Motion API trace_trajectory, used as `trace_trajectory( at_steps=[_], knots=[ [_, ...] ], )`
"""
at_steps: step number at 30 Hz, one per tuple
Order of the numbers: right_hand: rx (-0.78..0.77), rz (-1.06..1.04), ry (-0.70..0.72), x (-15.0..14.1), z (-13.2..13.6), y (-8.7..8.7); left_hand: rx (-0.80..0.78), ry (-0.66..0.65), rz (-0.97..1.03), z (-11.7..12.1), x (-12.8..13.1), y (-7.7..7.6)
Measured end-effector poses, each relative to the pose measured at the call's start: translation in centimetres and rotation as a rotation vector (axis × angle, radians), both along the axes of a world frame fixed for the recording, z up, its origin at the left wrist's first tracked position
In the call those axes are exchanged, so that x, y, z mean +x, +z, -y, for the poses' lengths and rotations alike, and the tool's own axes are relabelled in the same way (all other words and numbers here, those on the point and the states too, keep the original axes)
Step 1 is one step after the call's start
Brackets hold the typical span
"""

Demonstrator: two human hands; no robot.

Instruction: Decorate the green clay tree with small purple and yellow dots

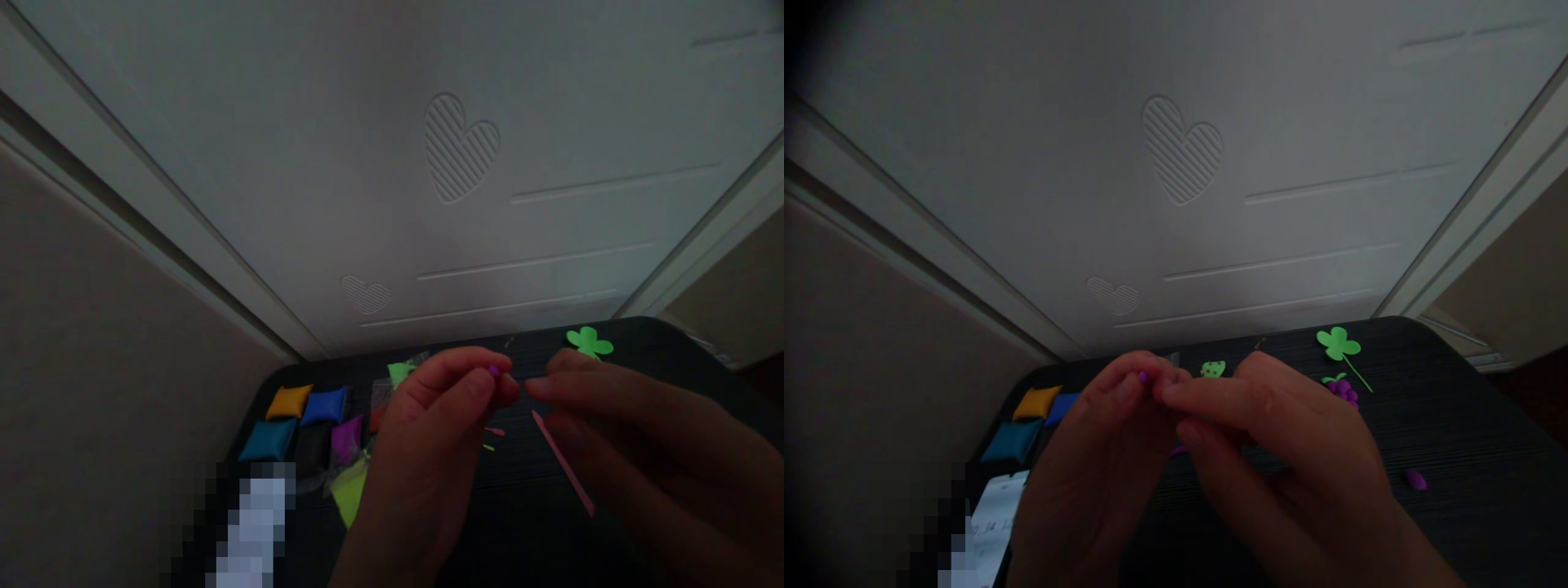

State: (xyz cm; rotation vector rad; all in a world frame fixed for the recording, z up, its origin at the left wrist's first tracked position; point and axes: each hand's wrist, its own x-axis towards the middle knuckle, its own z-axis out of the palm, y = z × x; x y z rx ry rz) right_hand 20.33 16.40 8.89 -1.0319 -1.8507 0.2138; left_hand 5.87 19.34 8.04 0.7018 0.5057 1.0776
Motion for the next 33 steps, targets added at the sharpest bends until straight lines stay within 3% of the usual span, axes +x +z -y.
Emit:
trace_trajectory(
  at_steps=[24,33],
  knots=[
    [-0.005,-0.025,0.003,0.02,0.25,0.20,0.002,0.008,0.056,-0.03,0.15,0.43],
    [0.059,0.062,-0.082,-0.09,-0.16,-0.17,0.004,-0.033,-0.161,-0.06,0.30,-0.09]
  ],
)
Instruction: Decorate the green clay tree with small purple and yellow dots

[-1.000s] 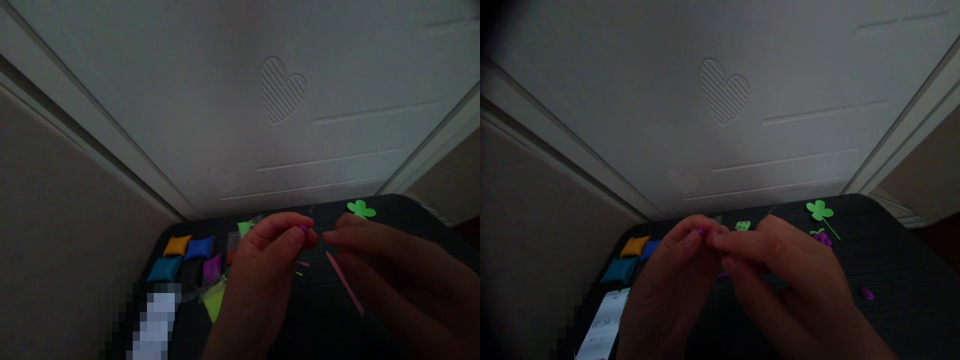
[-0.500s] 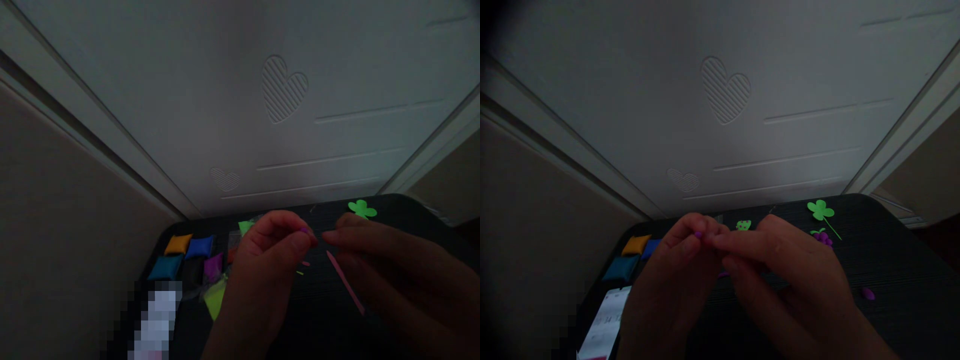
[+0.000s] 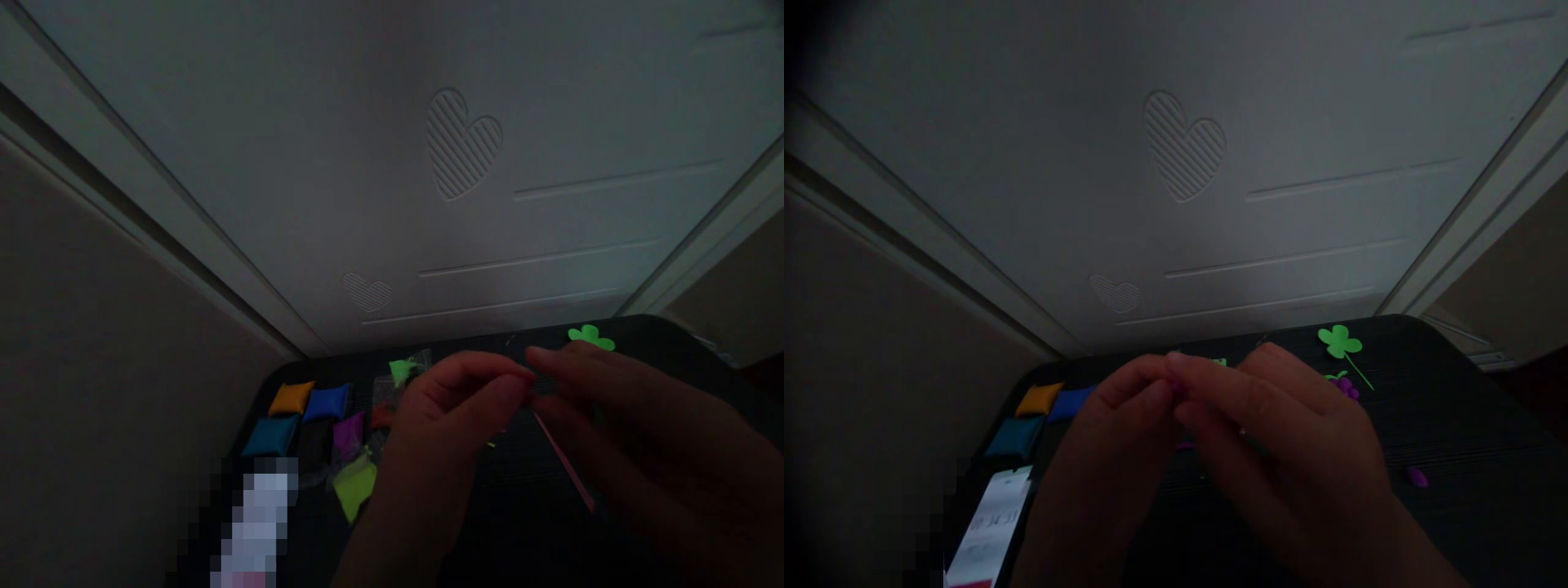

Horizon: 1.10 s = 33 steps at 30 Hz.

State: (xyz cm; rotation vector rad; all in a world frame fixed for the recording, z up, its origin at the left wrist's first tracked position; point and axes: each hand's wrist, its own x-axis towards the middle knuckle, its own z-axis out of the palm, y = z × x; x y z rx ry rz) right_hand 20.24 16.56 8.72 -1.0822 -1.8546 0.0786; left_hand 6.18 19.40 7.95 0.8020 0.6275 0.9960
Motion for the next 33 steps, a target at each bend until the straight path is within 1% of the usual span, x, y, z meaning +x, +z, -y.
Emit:
trace_trajectory(
  at_steps=[4,7,11,16,18,22,27,33],
  knots=[
    [-0.010,0.116,0.044,0.0,-0.2,-0.1,0.004,-0.019,0.038,-0.1,-0.2,-0.4],
    [-0.007,0.143,0.048,0.0,-0.5,-0.1,0.030,-0.023,0.009,-0.3,-0.3,-0.5],
    [-0.026,0.082,0.028,0.1,-0.5,-0.2,0.057,-0.002,-0.035,-0.6,-0.4,-0.3],
    [0.008,-0.024,-0.041,0.0,-0.3,-0.3,0.103,0.126,-0.009,-1.0,-0.7,0.1],
    [0.027,-0.059,-0.057,-0.1,-0.4,-0.3,0.110,0.151,0.028,-1.1,-0.9,0.1],
    [0.042,-0.102,-0.041,-0.1,-0.4,-0.1,0.122,0.161,0.082,-1.2,-1.1,-0.1],
    [0.025,-0.079,0.022,0.2,-0.1,0.1,0.146,0.152,0.088,-1.1,-1.0,-0.1],
    [0.024,-0.050,0.010,0.3,0.0,0.4,0.123,0.169,0.089,-1.1,-0.7,-0.1]
  ],
)
